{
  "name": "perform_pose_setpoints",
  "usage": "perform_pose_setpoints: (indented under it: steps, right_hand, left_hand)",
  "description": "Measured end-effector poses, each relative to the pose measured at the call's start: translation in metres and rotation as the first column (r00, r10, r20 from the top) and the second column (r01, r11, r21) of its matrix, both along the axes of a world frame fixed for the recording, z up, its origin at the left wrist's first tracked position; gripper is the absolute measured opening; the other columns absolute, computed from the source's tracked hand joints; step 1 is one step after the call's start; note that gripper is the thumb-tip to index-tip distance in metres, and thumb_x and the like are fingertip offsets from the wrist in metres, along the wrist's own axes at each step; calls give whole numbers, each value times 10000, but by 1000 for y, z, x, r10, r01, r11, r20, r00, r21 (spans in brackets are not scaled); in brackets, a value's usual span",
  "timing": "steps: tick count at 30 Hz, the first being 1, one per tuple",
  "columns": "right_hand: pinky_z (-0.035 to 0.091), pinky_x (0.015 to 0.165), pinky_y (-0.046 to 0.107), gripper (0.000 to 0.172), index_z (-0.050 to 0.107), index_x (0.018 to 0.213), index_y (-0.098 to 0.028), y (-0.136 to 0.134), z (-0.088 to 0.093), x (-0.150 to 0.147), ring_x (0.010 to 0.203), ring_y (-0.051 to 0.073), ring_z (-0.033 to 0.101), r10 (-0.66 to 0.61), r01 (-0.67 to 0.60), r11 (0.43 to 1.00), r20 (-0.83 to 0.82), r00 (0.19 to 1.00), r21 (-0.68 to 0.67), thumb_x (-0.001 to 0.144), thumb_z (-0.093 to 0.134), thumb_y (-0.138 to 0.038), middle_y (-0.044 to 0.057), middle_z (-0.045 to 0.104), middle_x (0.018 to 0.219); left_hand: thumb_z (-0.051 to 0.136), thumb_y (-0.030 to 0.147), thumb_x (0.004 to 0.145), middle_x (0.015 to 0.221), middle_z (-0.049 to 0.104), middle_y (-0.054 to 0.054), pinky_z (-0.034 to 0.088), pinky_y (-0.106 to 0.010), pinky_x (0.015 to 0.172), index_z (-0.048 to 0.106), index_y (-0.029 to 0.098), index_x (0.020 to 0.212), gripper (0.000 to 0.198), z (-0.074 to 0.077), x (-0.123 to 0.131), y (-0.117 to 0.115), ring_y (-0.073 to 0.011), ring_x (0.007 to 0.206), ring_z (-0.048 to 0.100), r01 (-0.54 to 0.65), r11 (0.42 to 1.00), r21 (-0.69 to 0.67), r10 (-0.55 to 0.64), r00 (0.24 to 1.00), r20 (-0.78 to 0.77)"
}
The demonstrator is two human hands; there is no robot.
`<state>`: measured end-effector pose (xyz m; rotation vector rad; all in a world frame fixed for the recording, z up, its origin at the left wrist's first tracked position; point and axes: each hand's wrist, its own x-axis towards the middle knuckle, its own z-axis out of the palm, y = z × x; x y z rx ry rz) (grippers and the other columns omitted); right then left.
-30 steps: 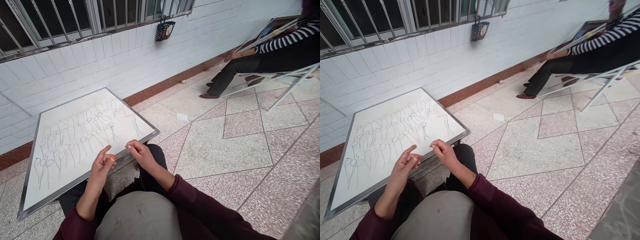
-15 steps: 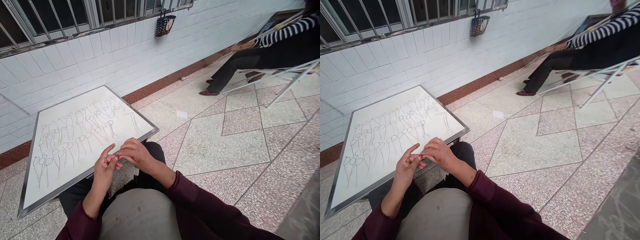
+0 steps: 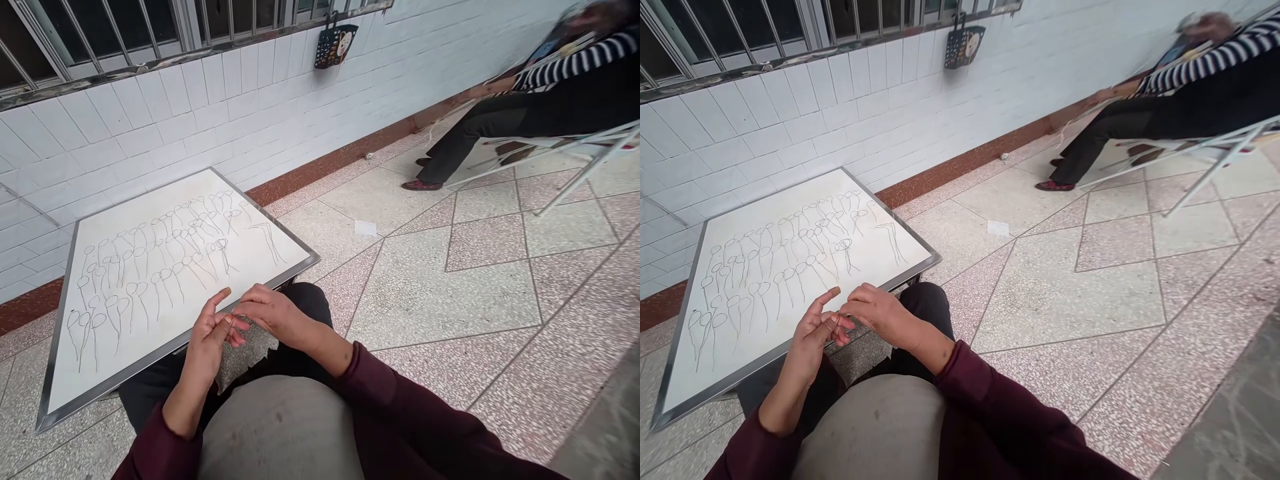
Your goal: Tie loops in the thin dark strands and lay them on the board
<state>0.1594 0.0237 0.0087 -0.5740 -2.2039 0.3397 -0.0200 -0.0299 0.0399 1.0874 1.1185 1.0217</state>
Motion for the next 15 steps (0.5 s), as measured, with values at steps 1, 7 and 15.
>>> perform_pose_setpoints:
  steps: [1, 7, 15]
  right_hand:
    - [484, 682, 256, 205, 636, 1049, -198, -1, 0, 0, 809, 143, 548, 1, -1, 1000, 7, 1000, -15, 967, 459, -136, 62, 588, 907]
    - [447, 617, 211, 201, 636, 1015, -191, -8, 1, -5, 746, 117, 546, -46, 48, 978, 12, 999, -201, 955, 452, -136, 47, 556, 917]
    - [441, 620, 215, 189, 646, 991, -187, -9, -1, -8, 687, 108, 533, -48, 57, 956, 39, 998, -286, 978, 458, -204, 36, 560, 884]
  left_hand:
    - [602, 463, 854, 826, 719, -71, 460, -286, 602, 415, 181, 1401, 644, 0, 0, 0, -152, 585, 611, -4, 1000, -9, 4, 1000, 12]
    - [615, 446, 843, 812, 720, -62, 453, -278, 603, 477, 191, 1365, 597, -1, 1, -1, -147, 589, 610, -1, 1000, -15, 1, 1000, -8]
    - [564, 425, 886, 855, 709, -70, 452, -298, 689, 408, 191, 1413, 598, -3, 2, -4, -172, 728, 617, 11, 1000, -15, -12, 999, -51]
